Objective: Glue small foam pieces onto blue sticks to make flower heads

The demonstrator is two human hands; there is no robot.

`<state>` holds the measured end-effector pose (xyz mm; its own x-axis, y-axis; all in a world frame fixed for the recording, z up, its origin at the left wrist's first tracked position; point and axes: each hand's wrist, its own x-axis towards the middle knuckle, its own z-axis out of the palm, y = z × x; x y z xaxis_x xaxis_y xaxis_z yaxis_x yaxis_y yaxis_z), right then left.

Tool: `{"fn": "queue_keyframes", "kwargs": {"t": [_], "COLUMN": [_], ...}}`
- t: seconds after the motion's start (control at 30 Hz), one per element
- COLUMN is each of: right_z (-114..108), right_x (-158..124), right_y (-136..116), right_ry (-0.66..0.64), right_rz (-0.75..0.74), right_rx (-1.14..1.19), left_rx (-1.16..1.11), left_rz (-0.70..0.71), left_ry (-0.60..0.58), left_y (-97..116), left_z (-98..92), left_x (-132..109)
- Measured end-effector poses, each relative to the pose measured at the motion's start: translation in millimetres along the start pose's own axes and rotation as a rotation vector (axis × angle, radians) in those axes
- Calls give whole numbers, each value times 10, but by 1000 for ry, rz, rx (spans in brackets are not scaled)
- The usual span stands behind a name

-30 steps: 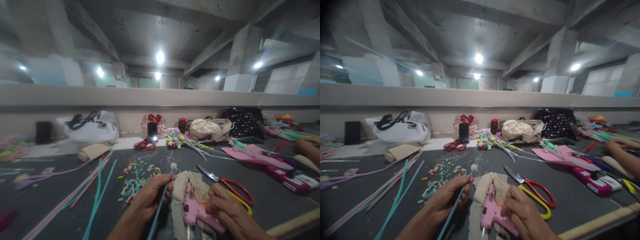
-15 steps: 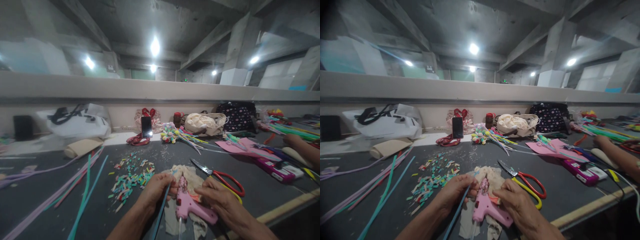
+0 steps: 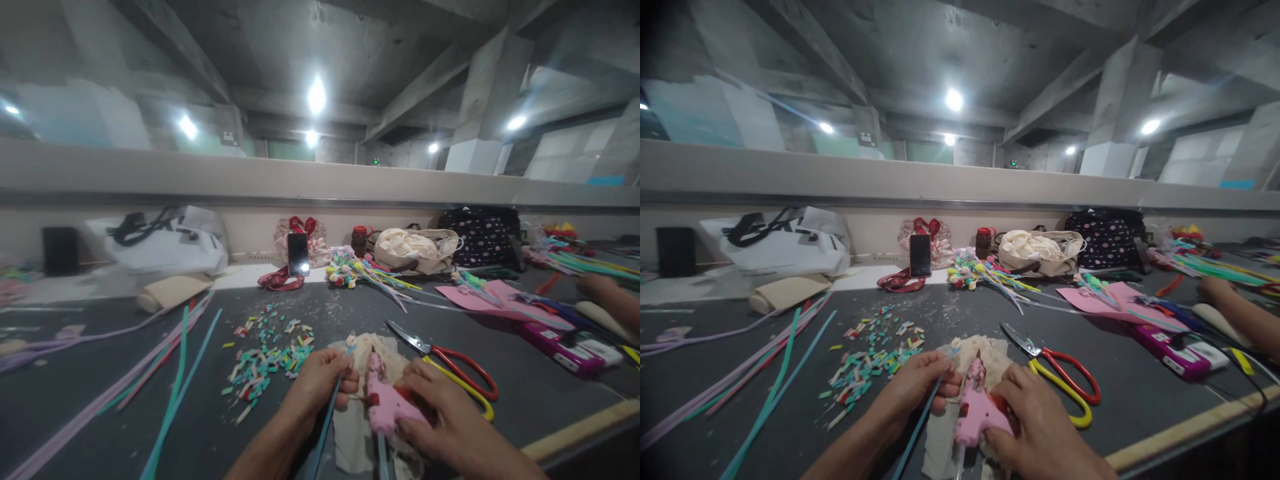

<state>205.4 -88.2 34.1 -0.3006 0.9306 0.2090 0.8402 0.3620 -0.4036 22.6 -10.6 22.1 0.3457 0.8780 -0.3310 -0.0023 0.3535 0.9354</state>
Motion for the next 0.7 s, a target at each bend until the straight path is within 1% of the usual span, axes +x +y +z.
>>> {"fn": "queue_keyframes", "kwargs": {"t": [0.07, 0.17, 0.23, 0.33, 0.4, 0.5, 0.6, 0.7], "right_z": [-61, -136, -151, -149, -162, -187, -131, 1], "right_x": [-10, -32, -49, -71, -76, -71, -81, -129], "right_y": [91, 329, 515, 694, 688, 536, 366, 259], "right_ry": [20, 68, 125, 290, 375, 405, 357, 317], "right_rz": [26, 63, 151, 311, 363, 365, 341, 327], "right_rx": [173, 445, 623, 1011, 1250, 1469, 1533, 1483], "left_rx": [3, 10, 14, 29, 46, 40, 14, -9], "left_rz": [-2, 0, 0, -3, -10, -9, 33, 83], "left_ry": [0, 9, 14, 21, 31, 22, -10, 17], "left_y": [-2, -10, -11, -1, 8, 20, 43, 81], "left_z": [5, 5, 1, -1, 5, 26, 43, 31], "left_x": [7, 20, 27, 27, 18, -14, -59, -96]}}
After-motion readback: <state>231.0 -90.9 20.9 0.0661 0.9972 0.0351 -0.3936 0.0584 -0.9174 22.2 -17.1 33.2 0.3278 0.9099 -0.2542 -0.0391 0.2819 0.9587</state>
